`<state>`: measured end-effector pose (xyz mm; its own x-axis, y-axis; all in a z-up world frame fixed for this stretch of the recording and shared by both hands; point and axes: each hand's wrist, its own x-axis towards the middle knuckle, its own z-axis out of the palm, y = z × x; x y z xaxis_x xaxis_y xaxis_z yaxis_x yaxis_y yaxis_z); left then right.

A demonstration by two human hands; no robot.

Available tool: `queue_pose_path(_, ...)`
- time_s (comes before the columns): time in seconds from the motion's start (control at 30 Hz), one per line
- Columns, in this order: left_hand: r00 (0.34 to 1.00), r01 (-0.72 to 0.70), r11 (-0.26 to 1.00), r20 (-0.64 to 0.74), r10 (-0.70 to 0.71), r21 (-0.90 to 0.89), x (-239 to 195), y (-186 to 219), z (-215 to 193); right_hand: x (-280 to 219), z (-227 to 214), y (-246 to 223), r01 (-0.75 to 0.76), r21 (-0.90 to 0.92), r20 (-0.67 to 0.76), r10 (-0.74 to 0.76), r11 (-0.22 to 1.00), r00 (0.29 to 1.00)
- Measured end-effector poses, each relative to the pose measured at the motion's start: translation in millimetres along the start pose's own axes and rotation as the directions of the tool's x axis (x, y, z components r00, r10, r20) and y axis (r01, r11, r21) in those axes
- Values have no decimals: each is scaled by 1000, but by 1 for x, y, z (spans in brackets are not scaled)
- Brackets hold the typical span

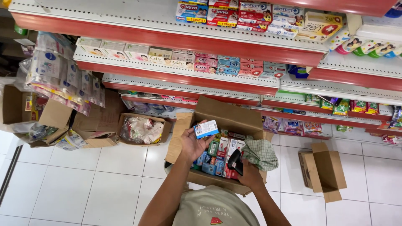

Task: The person repeatedly picks small boxes from a cardboard box on the floor, wipes each with a cloth, scans the barcode with a handheld scanner, and places the boxes onto a shelf in the health and beauty section.

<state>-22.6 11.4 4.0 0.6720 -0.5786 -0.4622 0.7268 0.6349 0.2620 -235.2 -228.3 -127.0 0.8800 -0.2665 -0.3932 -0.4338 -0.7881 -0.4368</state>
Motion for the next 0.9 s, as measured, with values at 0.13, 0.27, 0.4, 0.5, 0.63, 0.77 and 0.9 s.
queue_pose_path(0.13,1000,18,999,-8,-18,-26,-4,-6,-2,9,53,52,23,-256,81,-2,966,997)
queue_pose_path(0.27,1000,15,998,27,-14,-63,-2,-14,-23,7,59,39,49,-555,104,11,831,994)
queue_pose_path(0.4,986,3,995,166,13,-97,2,-11,-32,17,17,-15,-18,-403,106,66,915,992)
queue_pose_path(0.5,990,-36,999,133,40,-36,-10,9,2,33,-18,-63,23,9,99,-24,1000,995)
queue_pose_path(0.63,993,-109,992,60,105,58,1,28,9,39,-100,-180,129,401,6,-144,907,990)
queue_pose_path(0.77,965,-260,921,95,242,291,22,47,18,46,-151,-265,476,464,-322,-358,747,876)
queue_pose_path(0.9,876,-397,605,89,474,690,50,73,48,87,-166,-292,760,133,-623,-542,636,563)
